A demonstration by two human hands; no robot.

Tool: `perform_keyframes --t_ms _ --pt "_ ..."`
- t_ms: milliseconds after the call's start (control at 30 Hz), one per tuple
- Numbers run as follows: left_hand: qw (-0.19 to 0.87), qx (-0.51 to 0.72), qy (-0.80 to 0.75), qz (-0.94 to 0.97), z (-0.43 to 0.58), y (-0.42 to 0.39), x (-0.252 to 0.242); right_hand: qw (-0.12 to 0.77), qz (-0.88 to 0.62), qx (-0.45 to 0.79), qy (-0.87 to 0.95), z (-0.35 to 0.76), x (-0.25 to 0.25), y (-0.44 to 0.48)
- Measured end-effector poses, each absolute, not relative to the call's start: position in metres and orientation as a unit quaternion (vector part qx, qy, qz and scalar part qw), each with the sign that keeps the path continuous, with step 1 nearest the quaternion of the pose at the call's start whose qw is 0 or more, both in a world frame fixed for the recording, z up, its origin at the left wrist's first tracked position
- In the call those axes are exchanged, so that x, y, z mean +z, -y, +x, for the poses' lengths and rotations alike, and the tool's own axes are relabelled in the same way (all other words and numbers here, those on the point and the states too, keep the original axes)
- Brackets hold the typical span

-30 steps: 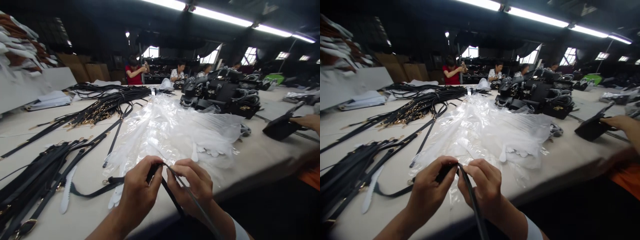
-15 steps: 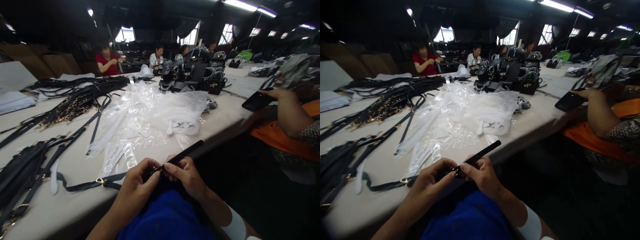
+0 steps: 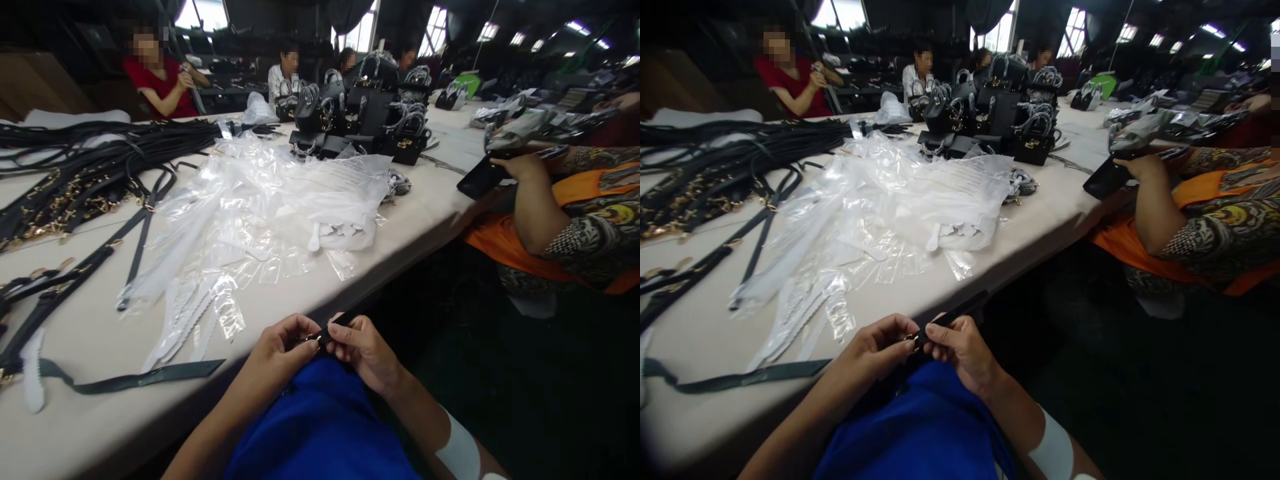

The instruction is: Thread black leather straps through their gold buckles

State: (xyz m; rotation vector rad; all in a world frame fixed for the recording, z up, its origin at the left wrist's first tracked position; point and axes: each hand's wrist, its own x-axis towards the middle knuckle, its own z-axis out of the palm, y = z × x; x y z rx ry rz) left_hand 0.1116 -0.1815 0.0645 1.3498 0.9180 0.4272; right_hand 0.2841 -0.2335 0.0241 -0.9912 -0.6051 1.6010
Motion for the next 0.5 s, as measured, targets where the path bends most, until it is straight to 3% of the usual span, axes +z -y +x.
perform_keyframes --t_ms 333,500 --pt "0.583 0.163 -0.439 0.664 0.105 0.17 0.023 0.494 -0.563 0.308 0.587 0.272 0.008 0.233" --pt "0.52 0.179 -0.456 0.699 0.099 0.18 -0.021 0.443 -0.589 0.219 0.64 0.259 -0.027 0.238"
